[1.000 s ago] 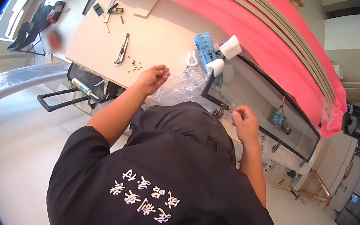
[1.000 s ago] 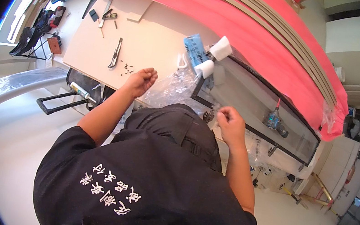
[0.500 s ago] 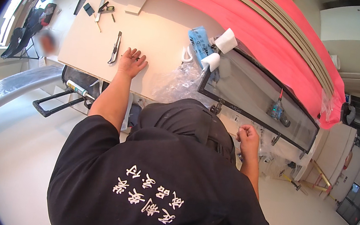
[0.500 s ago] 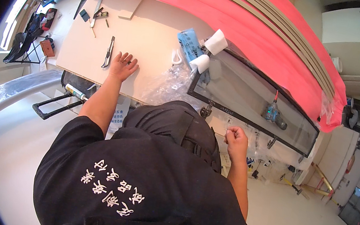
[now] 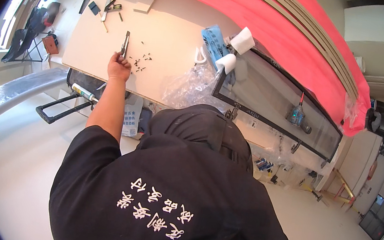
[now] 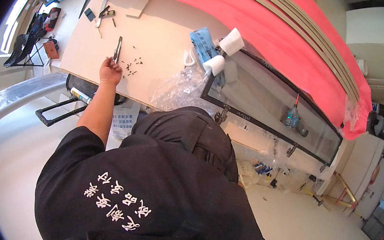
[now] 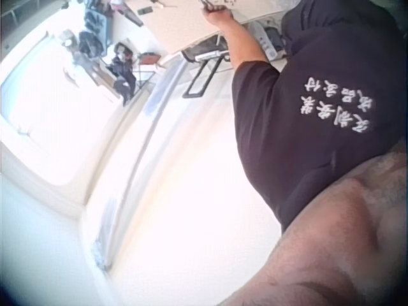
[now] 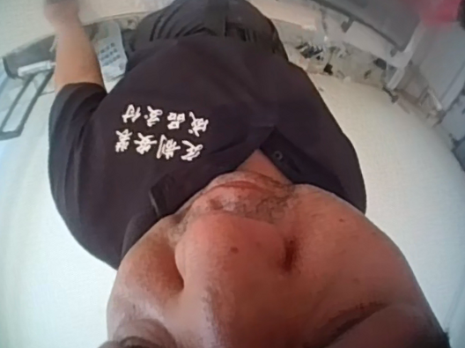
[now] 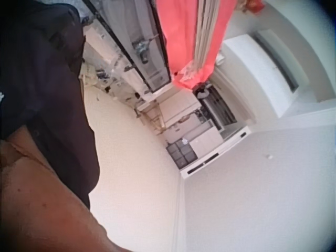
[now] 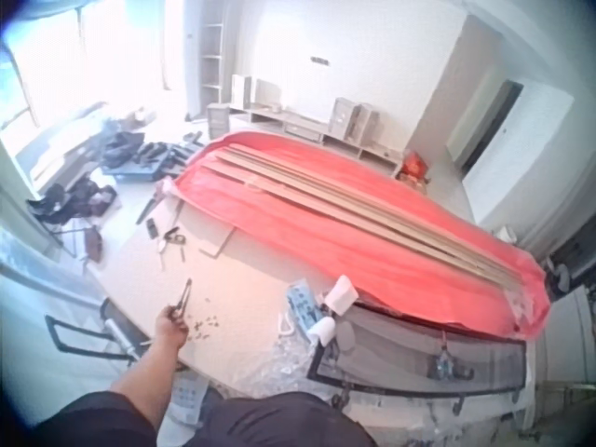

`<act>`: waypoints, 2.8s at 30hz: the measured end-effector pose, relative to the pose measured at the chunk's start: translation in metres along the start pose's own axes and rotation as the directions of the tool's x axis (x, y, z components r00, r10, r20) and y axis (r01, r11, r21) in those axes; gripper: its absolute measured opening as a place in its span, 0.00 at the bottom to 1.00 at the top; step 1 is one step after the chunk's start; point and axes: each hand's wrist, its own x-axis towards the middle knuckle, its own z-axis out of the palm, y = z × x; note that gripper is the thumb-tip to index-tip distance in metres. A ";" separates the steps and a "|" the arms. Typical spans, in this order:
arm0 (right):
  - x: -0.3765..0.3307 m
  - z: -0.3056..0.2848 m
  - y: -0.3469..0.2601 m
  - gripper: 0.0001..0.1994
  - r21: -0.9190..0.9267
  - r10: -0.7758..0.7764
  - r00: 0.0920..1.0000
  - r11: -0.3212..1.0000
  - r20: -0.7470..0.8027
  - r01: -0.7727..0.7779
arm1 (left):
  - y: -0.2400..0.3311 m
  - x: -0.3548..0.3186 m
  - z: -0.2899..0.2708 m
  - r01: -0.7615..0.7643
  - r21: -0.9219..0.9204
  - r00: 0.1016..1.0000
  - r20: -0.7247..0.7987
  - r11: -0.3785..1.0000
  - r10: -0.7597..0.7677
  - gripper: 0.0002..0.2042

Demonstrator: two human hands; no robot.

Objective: The person attaches small metal brackets and plastic clips to a black window frame on a workbench using a power drill and screws, then wipes the frame and glass with a blue cloth.

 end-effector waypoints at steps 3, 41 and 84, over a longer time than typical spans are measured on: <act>-0.003 0.018 0.018 0.17 -0.179 0.026 0.999 0.984 0.043 -0.018 | -0.002 -0.003 0.009 -0.104 0.143 0.984 -0.132 0.984 0.123 0.11; 0.268 -0.352 -0.034 0.41 -0.491 -0.474 0.807 0.827 -0.352 0.272 | -0.148 -0.255 -0.105 -0.179 0.966 0.794 0.028 0.189 0.608 0.12; -0.047 -0.245 -0.316 0.23 0.785 -0.266 0.964 0.593 -0.022 0.181 | -0.057 -0.114 0.076 -0.277 0.733 0.878 0.456 0.621 -0.146 0.03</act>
